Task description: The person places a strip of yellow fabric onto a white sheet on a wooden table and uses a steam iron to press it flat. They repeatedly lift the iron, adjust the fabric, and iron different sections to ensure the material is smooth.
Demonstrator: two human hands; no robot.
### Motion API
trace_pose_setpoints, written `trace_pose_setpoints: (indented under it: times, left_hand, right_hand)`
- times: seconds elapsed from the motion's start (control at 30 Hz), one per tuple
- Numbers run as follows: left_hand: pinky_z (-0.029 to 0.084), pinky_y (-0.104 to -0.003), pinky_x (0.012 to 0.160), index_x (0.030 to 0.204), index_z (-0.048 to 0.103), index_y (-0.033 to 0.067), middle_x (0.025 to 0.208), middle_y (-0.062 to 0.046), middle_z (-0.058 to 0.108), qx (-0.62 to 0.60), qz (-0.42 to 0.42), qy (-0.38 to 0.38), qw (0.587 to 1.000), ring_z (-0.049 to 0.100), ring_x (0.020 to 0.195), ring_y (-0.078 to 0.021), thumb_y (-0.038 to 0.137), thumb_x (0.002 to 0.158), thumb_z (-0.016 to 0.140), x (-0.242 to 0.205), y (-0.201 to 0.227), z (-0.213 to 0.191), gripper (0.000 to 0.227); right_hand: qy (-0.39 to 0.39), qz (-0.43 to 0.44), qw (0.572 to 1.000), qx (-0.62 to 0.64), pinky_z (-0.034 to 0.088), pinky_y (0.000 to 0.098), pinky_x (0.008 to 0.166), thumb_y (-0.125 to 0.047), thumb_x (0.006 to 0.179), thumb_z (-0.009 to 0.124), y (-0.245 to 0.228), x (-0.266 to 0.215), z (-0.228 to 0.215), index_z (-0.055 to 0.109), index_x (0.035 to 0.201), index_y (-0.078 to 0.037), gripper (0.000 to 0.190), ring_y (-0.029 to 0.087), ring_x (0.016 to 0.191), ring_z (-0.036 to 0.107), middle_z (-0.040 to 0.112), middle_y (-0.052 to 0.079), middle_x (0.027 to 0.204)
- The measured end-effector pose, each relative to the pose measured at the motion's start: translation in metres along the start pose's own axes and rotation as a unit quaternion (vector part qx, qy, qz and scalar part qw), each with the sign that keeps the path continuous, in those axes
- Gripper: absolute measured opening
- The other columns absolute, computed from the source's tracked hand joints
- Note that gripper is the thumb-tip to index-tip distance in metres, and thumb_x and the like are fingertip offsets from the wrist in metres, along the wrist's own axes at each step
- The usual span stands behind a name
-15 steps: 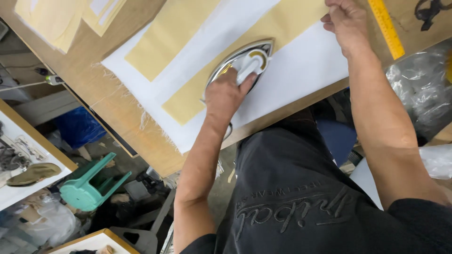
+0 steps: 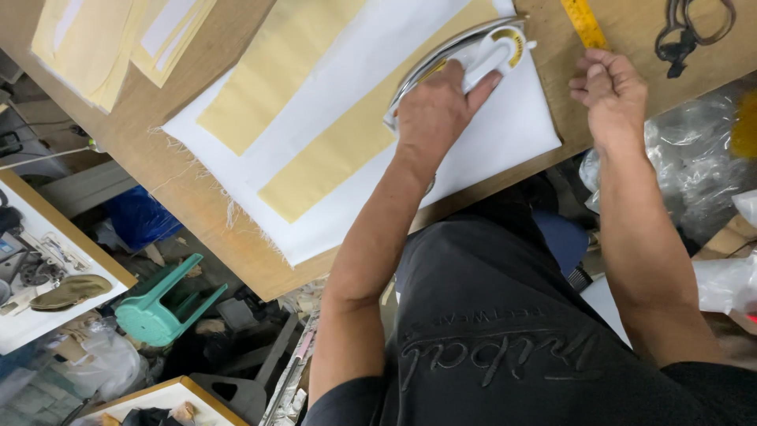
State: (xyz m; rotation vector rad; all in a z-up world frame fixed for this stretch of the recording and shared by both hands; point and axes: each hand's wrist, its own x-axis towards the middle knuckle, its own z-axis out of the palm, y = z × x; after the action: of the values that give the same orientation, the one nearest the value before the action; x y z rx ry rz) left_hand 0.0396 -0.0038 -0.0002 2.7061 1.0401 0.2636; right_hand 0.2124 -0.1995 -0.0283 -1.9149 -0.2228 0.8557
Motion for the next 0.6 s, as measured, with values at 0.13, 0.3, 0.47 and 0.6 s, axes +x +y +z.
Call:
trace_pose_setpoints:
  times: [0.13,0.3,0.47,0.6]
  left_hand:
    - [0.044,-0.053,0.033,0.077,0.057,0.0119,0.053,-0.002,0.057,-0.058,-0.011,-0.006,0.998,0.062,0.045,-0.0304,0.073,0.086,0.048,0.01,0.013,0.002,0.062]
    - [0.046,-0.041,0.033,0.088,0.059,0.0093,0.064,-0.002,0.06,-0.091,-0.027,-0.071,0.993,0.06,0.048,-0.0233,0.069,0.09,0.042,-0.01,-0.02,-0.034,0.062]
    - [0.046,-0.045,0.037,0.087,0.061,0.0143,0.063,-0.002,0.063,-0.021,-0.078,-0.115,0.99,0.065,0.053,-0.0284,0.081,0.087,0.044,-0.033,-0.042,-0.027,0.068]
    - [0.042,-0.036,0.024,0.094,0.062,0.0093,0.06,0.001,0.058,-0.082,-0.04,-0.154,0.984,0.055,0.04,-0.0192,0.071,0.093,0.036,-0.011,-0.016,-0.031,0.067]
  right_hand:
    - [-0.019,-0.004,1.0,-0.014,0.062,0.0206,0.088,-0.005,0.114,0.043,-0.011,-0.001,0.005,0.061,0.134,-0.01,0.027,0.01,0.098,0.065,0.065,0.006,0.125]
    - [-0.062,-0.133,0.988,-0.055,0.059,0.0288,0.089,-0.006,0.116,0.043,0.011,0.02,0.02,0.061,0.136,-0.001,0.027,0.018,0.099,0.066,0.065,0.014,0.123]
    - [-0.082,-0.219,0.968,-0.092,0.055,0.0346,0.089,-0.003,0.115,0.041,-0.006,0.024,0.022,0.059,0.138,0.003,0.03,0.024,0.099,0.066,0.064,0.018,0.125]
    - [-0.044,-0.2,0.976,-0.068,0.057,0.0323,0.085,0.0,0.114,0.04,0.009,0.037,0.009,0.061,0.136,-0.001,0.03,0.023,0.098,0.066,0.067,0.017,0.124]
